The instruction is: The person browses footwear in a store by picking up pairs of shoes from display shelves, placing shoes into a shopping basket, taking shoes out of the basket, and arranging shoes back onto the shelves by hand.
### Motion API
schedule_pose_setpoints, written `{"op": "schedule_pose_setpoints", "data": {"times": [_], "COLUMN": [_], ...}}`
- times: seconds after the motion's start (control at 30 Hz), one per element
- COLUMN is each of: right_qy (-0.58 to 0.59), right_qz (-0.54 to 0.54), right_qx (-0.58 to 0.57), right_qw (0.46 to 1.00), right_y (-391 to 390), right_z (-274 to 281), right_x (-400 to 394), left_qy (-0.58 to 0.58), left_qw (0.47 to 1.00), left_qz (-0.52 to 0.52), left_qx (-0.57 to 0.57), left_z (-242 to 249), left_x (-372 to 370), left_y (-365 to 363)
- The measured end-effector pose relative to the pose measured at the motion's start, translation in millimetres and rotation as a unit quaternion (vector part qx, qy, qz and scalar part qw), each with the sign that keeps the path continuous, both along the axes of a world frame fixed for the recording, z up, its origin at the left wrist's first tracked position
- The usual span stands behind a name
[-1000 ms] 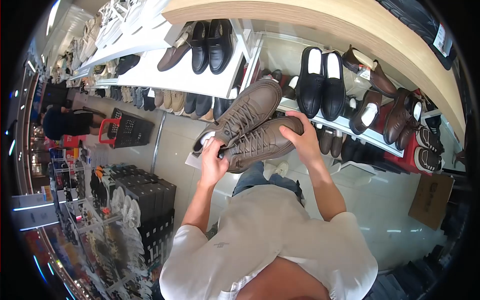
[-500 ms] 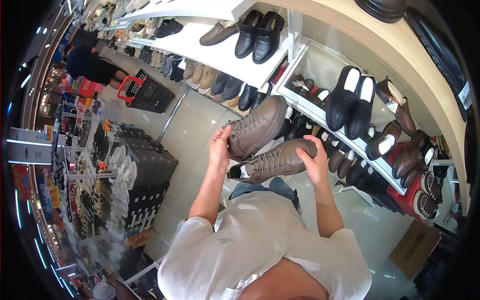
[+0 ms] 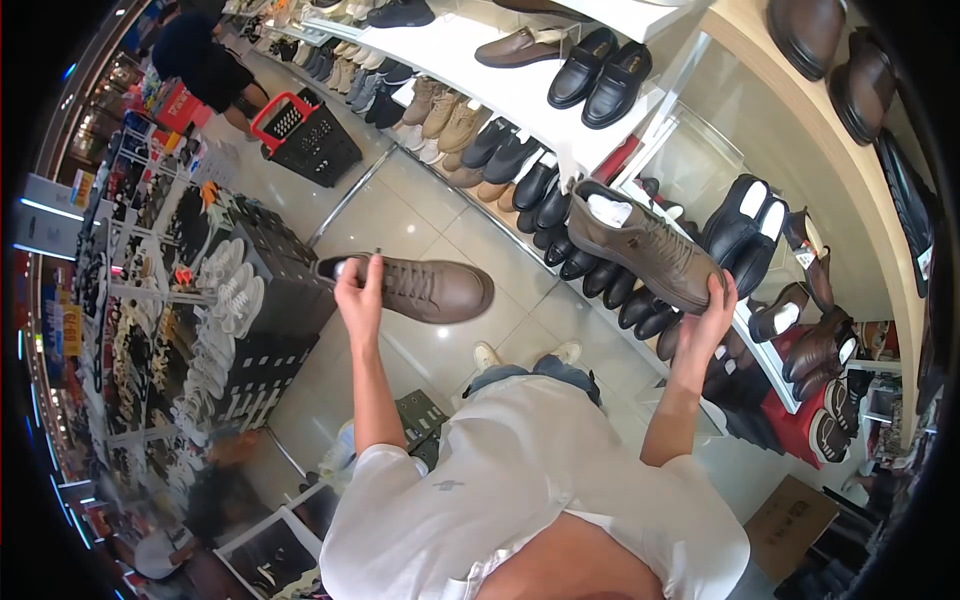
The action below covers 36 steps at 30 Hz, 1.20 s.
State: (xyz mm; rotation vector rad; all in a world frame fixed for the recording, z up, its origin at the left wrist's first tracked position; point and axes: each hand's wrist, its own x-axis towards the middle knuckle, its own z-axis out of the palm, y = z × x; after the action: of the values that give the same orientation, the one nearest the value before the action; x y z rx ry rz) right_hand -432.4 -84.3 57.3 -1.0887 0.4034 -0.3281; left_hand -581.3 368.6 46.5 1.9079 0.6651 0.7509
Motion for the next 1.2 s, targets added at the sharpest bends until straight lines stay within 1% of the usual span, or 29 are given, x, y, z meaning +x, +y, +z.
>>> {"op": "schedule_pose_setpoints", "data": {"times": [0.07,0.1,0.13,0.17,0.2,0.23,0.3,0.33,0.37,0.4,0.47,0.5,0.57,0.6,0.67,0.7,0.73,0.77,0.8,0.87,0.9,0.93,1.0,1.03,1.07,1.1,1.13,1.17,1.2], "right_qy": [-0.015,-0.018,-0.011,0.059,0.131,0.143,0.173,0.186,0.215,0.216,0.193,0.18,0.174,0.162,0.158,0.111,0.065,0.055,0.055,0.098,0.115,0.11,0.187,0.171,0.16,0.162,0.164,0.161,0.162], "right_qz": [0.047,0.104,0.117,0.127,0.138,0.161,0.184,0.192,0.188,0.192,0.256,0.269,0.276,0.284,0.293,0.318,0.341,0.36,0.364,0.361,0.352,0.352,0.349,0.395,0.416,0.404,0.388,0.389,0.393], "right_qx": [0.089,0.147,0.142,0.215,0.287,0.318,0.306,0.295,0.276,0.272,0.296,0.272,0.249,0.227,0.223,0.212,0.201,0.211,0.212,0.249,0.287,0.288,0.398,0.428,0.427,0.409,0.393,0.391,0.386], "right_qw": [0.995,0.984,0.983,0.966,0.939,0.923,0.918,0.917,0.918,0.918,0.9,0.906,0.912,0.917,0.916,0.917,0.916,0.907,0.905,0.893,0.883,0.884,0.827,0.795,0.786,0.802,0.818,0.818,0.818], "right_y": [29.5,40.6,51.7,63.5,78.3,90.1,120.8,135.7,151.2,157.7,168.9,181.3,205.0,217.0,231.7,240.3,247.7,253.2,261.2,273.6,275.5,281.1,297.1,308.9,322.3,337.5,351.5,364.4,377.1], "right_z": [-10.1,-16.9,-24.3,-32.4,-41.8,-52.0,-51.5,-47.8,-43.0,-47.0,-59.1,-53.8,-38.0,-34.1,-34.1,-33.3,-33.1,-35.2,-37.8,-45.4,-60.1,-67.3,-77.9,-76.8,-74.4,-71.4,-68.8,-65.0,-59.7], "right_x": [-3.1,-5.7,-9.8,-14.5,-17.6,-23.5,-43.8,-50.5,-57.4,-60.5,-63.3,-66.7,-72.9,-70.4,-68.6,-67.6,-66.2,-63.3,-60.9,-56.6,-49.8,-44.7,-33.3,-27.8,-24.2,-21.1,-18.5,-14.6,-10.0], "left_qy": [-0.135,-0.169,-0.169,-0.226,-0.286,-0.252,-0.219,-0.307,-0.387,-0.39,-0.464,-0.464,-0.512,-0.514,-0.416,-0.418,-0.304,-0.172,-0.147,-0.124,-0.117,-0.121,-0.095,-0.08,-0.088,-0.053,-0.015,-0.006,-0.042], "left_qw": [0.98,0.963,0.962,0.919,0.86,0.833,0.795,0.773,0.73,0.728,0.697,0.697,0.706,0.707,0.83,0.83,0.932,0.982,0.971,0.95,0.945,0.943,0.949,0.943,0.941,0.976,0.993,0.992,0.994], "left_qz": [-0.014,-0.013,0.002,0.039,0.077,0.126,0.182,0.047,-0.091,-0.087,-0.071,-0.068,-0.148,-0.149,-0.176,-0.173,-0.127,-0.072,-0.063,-0.021,-0.011,-0.013,0.024,0.03,0.027,0.067,0.099,0.085,0.071], "left_qx": [-0.146,-0.21,-0.213,-0.32,-0.414,-0.477,-0.536,-0.554,-0.556,-0.557,-0.542,-0.543,-0.466,-0.462,-0.327,-0.324,-0.152,0.029,0.175,0.285,0.306,0.309,0.299,0.322,0.327,0.199,0.068,0.094,0.073], "left_z": [-9.0,-20.4,-20.0,-19.2,-12.9,7.2,9.3,-8.8,-24.9,-21.3,-7.7,-9.8,-12.7,-11.0,-7.3,1.1,16.0,26.6,29.6,36.4,31.5,32.3,34.3,31.6,32.7,40.4,46.1,32.3,34.7], "left_x": [-8.5,-22.5,-28.8,-28.2,-26.6,-23.6,-35.4,-44.3,-52.6,-56.4,-59.1,-63.6,-70.9,-74.2,-86.3,-88.6,-92.0,-94.0,-87.3,-73.9,-69.5,-62.7,-47.3,-38.5,-26.1,-11.5,4.7,19.4,35.0], "left_y": [-9.8,0.2,3.2,3.3,6.6,9.9,30.9,44.0,54.6,59.3,68.0,76.0,94.3,106.7,124.9,127.6,128.0,128.7,126.2,119.1,123.0,127.9,140.2,151.7,153.6,152.1,151.4,160.2,160.3]}}
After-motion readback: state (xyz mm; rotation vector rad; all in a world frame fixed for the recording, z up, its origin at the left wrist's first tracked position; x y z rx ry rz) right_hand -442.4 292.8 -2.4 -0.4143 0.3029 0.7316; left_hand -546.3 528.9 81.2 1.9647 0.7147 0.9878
